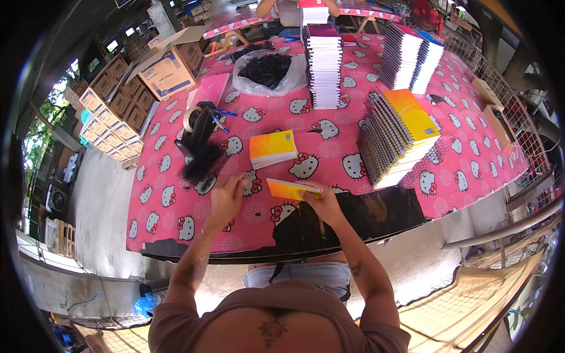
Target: The person assembles notebooks by folding paper covers around stacks of paper and placing the finished notebooks onto a stack, then uses a blue tool to work on the notebook edges.
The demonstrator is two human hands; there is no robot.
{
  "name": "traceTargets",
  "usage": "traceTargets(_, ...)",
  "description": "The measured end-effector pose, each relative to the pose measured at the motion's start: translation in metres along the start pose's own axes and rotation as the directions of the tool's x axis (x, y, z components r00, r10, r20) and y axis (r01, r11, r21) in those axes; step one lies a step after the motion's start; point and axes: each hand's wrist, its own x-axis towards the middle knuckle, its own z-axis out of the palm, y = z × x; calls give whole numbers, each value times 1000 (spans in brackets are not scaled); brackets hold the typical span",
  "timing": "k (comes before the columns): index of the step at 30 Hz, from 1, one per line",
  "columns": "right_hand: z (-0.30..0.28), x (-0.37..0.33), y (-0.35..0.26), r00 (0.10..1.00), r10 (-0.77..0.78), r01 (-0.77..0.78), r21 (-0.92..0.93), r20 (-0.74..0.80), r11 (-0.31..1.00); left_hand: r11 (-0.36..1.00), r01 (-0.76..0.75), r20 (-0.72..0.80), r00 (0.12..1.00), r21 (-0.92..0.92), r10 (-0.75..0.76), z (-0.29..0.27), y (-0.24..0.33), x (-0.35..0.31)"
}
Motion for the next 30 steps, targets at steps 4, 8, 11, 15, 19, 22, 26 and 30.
traceTargets(4, -5, 1, 11, 1000, -2, 2, 42, 7, 999, 932, 153, 74, 988, -328, -137, -1, 53, 3)
traceTargets(8, 0, 0, 2, 1000, 3, -4, 38, 26, 999, 933, 149, 29, 989, -327, -148, 8, 48, 0)
traceTargets(11, -1, -1, 2, 999, -36, 36, -4, -1, 999, 939, 171, 55, 985, -299, -162, 11, 47, 1)
traceTargets(15, -1, -1, 7, 1000, -16, 16, 12, 18, 1000, 924, 232, 131, 971, -305, -201, 13, 39, 1)
traceTargets(19, -3, -2, 5, 1000, -18, 19, -12, 26, 1000, 908, 335, 266, 926, -254, -267, 9, 31, 13)
traceTargets(22, -2, -3, -1, 999, -11, 11, -8, 34, 1000, 903, 180, 250, 965, -390, -84, 4, 30, 21)
traceTargets(26, 0, -3, -2, 999, -16, 15, 4, 47, 1000, 917, -77, 238, 954, -392, 182, 5, 15, 32)
traceTargets(30, 2, -7, 0, 999, -46, 46, -12, 0, 999, 967, -30, 353, 928, -252, 121, 3, 27, 34)
